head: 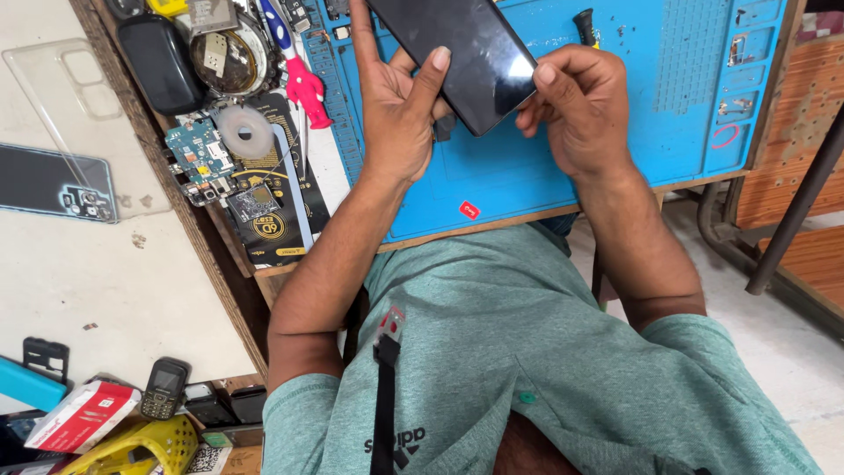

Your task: The person disassembles a smartphone using a screwdriver and a prying tool, removes the back cover, and manipulates internal components including the battery and camera module. The person then reassembles the phone by reconnecting cables and replacing the back cover.

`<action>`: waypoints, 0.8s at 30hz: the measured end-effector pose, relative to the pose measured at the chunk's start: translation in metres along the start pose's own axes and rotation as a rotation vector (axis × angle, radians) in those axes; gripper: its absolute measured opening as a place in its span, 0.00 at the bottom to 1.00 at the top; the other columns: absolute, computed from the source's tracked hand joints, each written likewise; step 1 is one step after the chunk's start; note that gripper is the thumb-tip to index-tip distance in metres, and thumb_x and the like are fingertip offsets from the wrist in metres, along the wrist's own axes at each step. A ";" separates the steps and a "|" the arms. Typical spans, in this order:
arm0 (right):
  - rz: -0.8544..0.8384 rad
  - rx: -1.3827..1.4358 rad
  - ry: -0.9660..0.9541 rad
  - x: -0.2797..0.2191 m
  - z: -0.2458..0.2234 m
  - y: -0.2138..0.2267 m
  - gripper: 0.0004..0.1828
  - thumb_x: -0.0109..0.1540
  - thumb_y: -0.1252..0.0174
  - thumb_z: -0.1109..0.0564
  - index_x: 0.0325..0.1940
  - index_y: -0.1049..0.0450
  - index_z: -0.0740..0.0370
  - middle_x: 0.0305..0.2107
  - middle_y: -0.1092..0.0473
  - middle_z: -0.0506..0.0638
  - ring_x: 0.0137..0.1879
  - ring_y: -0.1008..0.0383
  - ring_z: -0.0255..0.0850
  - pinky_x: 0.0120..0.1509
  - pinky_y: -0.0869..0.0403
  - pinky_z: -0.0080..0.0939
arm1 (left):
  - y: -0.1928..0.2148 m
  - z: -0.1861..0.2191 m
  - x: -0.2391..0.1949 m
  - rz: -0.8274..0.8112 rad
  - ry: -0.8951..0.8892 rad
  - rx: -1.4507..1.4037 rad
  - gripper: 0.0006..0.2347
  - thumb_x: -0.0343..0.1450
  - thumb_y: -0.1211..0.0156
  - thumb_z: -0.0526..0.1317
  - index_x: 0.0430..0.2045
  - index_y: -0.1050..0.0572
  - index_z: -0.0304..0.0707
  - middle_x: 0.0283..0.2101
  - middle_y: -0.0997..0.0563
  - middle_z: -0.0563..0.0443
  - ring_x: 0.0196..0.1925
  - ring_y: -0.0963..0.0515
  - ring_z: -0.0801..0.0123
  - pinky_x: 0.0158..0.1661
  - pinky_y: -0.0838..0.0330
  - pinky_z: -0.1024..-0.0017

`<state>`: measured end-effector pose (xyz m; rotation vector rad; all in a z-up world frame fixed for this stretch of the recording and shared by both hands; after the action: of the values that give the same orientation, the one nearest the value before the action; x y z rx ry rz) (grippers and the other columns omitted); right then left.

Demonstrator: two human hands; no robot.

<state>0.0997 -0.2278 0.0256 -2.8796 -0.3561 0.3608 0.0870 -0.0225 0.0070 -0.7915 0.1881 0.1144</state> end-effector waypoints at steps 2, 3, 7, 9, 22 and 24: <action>-0.015 0.079 -0.022 0.000 0.001 -0.002 0.13 0.74 0.39 0.53 0.43 0.25 0.67 0.27 0.26 0.55 0.29 0.22 0.39 0.30 0.25 0.35 | 0.002 -0.002 0.000 0.007 -0.004 -0.008 0.43 0.80 0.43 0.29 0.77 0.74 0.56 0.53 0.21 0.34 0.41 0.18 0.70 0.29 0.25 0.76; -0.034 0.106 -0.030 0.000 0.000 -0.003 0.13 0.74 0.40 0.53 0.43 0.25 0.66 0.29 0.25 0.55 0.30 0.22 0.38 0.30 0.24 0.34 | 0.002 -0.002 -0.001 0.006 -0.010 -0.002 0.42 0.80 0.43 0.29 0.77 0.74 0.56 0.53 0.21 0.34 0.42 0.17 0.69 0.30 0.24 0.75; -0.094 0.174 -0.020 0.002 -0.003 -0.006 0.14 0.75 0.41 0.52 0.42 0.25 0.65 0.31 0.24 0.56 0.31 0.22 0.36 0.31 0.24 0.33 | 0.001 -0.003 -0.001 -0.013 -0.007 -0.005 0.42 0.80 0.44 0.30 0.75 0.75 0.57 0.55 0.22 0.32 0.46 0.15 0.64 0.37 0.16 0.67; -0.095 0.186 -0.027 0.002 -0.003 -0.007 0.14 0.75 0.41 0.52 0.42 0.25 0.65 0.31 0.24 0.56 0.31 0.21 0.36 0.32 0.24 0.33 | 0.000 -0.002 -0.002 -0.017 -0.003 -0.016 0.42 0.79 0.45 0.30 0.75 0.75 0.57 0.56 0.23 0.32 0.49 0.15 0.61 0.41 0.13 0.62; -0.081 -0.119 0.231 -0.008 -0.018 -0.013 0.14 0.74 0.37 0.53 0.47 0.29 0.66 0.34 0.24 0.58 0.32 0.20 0.38 0.34 0.21 0.34 | -0.005 0.006 -0.004 -0.023 0.025 -0.162 0.40 0.80 0.47 0.29 0.76 0.73 0.56 0.60 0.27 0.29 0.53 0.17 0.57 0.44 0.14 0.59; -0.087 -0.109 0.238 -0.007 -0.020 -0.017 0.13 0.74 0.37 0.53 0.46 0.28 0.66 0.32 0.24 0.58 0.32 0.20 0.38 0.34 0.21 0.34 | -0.005 0.007 -0.003 -0.019 0.025 -0.175 0.40 0.80 0.47 0.29 0.77 0.73 0.55 0.61 0.27 0.30 0.53 0.17 0.57 0.45 0.14 0.58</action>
<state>0.0951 -0.2172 0.0500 -2.9567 -0.4692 -0.0174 0.0854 -0.0210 0.0162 -0.9690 0.1964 0.1041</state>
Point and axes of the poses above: each hand's wrist, its own x-axis towards the middle knuckle, its own y-axis out of the back of the hand, z = x × y, the point moved 6 cm from there along x, towards the middle knuckle
